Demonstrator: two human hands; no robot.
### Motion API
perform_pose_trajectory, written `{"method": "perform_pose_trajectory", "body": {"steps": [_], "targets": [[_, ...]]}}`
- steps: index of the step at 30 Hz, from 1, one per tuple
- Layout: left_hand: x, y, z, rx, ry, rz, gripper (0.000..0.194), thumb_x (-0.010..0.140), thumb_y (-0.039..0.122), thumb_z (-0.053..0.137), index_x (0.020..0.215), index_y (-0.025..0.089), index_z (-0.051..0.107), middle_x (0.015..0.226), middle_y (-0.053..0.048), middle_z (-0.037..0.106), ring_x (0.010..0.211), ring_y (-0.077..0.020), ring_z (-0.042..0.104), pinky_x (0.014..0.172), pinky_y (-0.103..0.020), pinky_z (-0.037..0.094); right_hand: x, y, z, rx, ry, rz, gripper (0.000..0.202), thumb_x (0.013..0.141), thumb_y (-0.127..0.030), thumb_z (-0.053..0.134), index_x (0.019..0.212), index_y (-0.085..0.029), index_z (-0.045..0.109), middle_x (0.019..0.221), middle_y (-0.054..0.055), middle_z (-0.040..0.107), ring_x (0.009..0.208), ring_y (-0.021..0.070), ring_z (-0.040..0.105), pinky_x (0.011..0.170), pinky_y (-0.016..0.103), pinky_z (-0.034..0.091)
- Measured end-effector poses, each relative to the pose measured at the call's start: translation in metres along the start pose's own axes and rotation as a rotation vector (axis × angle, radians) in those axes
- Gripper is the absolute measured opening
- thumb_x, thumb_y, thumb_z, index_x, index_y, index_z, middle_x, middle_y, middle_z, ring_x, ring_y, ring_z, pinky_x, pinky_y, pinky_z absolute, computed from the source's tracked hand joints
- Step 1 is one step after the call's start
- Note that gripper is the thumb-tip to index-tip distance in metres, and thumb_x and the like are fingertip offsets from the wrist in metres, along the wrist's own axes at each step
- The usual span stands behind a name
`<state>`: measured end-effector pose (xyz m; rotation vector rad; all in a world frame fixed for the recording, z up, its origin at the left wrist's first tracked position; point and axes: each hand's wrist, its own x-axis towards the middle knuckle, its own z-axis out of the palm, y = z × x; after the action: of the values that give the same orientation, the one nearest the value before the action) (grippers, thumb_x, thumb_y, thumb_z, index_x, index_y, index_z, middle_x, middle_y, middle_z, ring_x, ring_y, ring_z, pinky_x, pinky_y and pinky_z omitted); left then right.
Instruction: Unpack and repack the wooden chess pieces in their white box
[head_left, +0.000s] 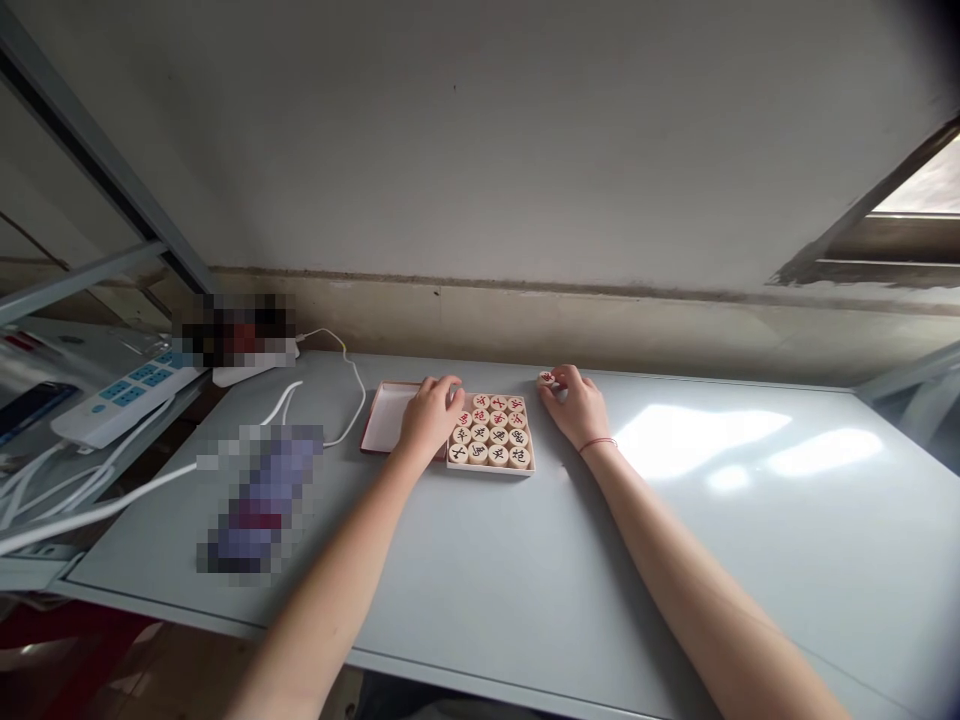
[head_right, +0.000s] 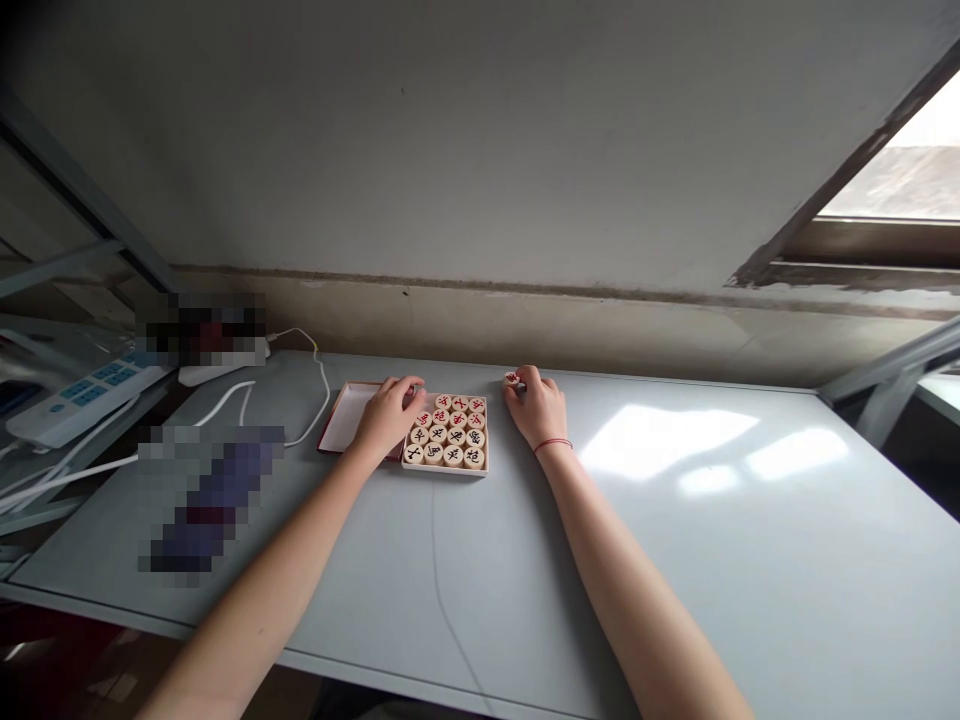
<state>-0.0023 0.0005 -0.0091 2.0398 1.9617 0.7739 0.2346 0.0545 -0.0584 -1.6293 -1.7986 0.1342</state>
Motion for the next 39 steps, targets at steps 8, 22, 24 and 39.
{"method": "perform_pose_trajectory", "body": {"steps": [8, 22, 24, 39], "targets": [[-0.003, 0.014, -0.002, 0.225, 0.047, 0.059, 0.021, 0.088, 0.026, 0.049, 0.088, 0.022, 0.069, 0.089, -0.005, 0.062, 0.088, -0.0201, 0.058, 0.079, -0.028, 0.045, 0.0, 0.001, -0.001, 0.041, -0.007, 0.012, 0.014, 0.076, -0.032, 0.054, 0.088, -0.024, 0.057, 0.081, 0.004, 0.068, 0.081, 0.024, 0.057, 0.073, 0.035, 0.043], [-0.001, 0.038, 0.002, 0.393, -0.086, 0.012, 0.041, 0.093, 0.035, 0.039, 0.085, 0.018, 0.074, 0.1, -0.013, 0.062, 0.098, -0.03, 0.051, 0.081, -0.044, 0.039, -0.022, -0.031, -0.014, 0.168, 0.133, -0.155, 0.017, 0.086, -0.034, 0.046, 0.095, -0.021, 0.051, 0.079, 0.004, 0.06, 0.07, 0.018, 0.054, 0.068, 0.031, 0.044], [-0.003, 0.04, 0.004, 0.39, -0.069, 0.018, 0.04, 0.093, 0.035, 0.039, 0.085, 0.017, 0.074, 0.1, -0.014, 0.062, 0.098, -0.0302, 0.051, 0.082, -0.045, 0.038, -0.029, -0.042, -0.015, 0.232, 0.052, -0.123, 0.019, 0.086, -0.036, 0.045, 0.099, -0.021, 0.049, 0.079, 0.003, 0.06, 0.066, 0.016, 0.054, 0.063, 0.029, 0.043], [-0.009, 0.037, 0.013, 0.212, -0.023, -0.003, 0.022, 0.09, 0.032, 0.045, 0.088, 0.021, 0.064, 0.085, -0.006, 0.071, 0.096, -0.0268, 0.055, 0.081, -0.04, 0.032, -0.034, -0.049, -0.01, 0.359, -0.056, 0.059, 0.027, 0.082, -0.042, 0.047, 0.099, -0.022, 0.052, 0.079, 0.004, 0.066, 0.067, 0.0178, 0.06, 0.061, 0.03, 0.046]]}}
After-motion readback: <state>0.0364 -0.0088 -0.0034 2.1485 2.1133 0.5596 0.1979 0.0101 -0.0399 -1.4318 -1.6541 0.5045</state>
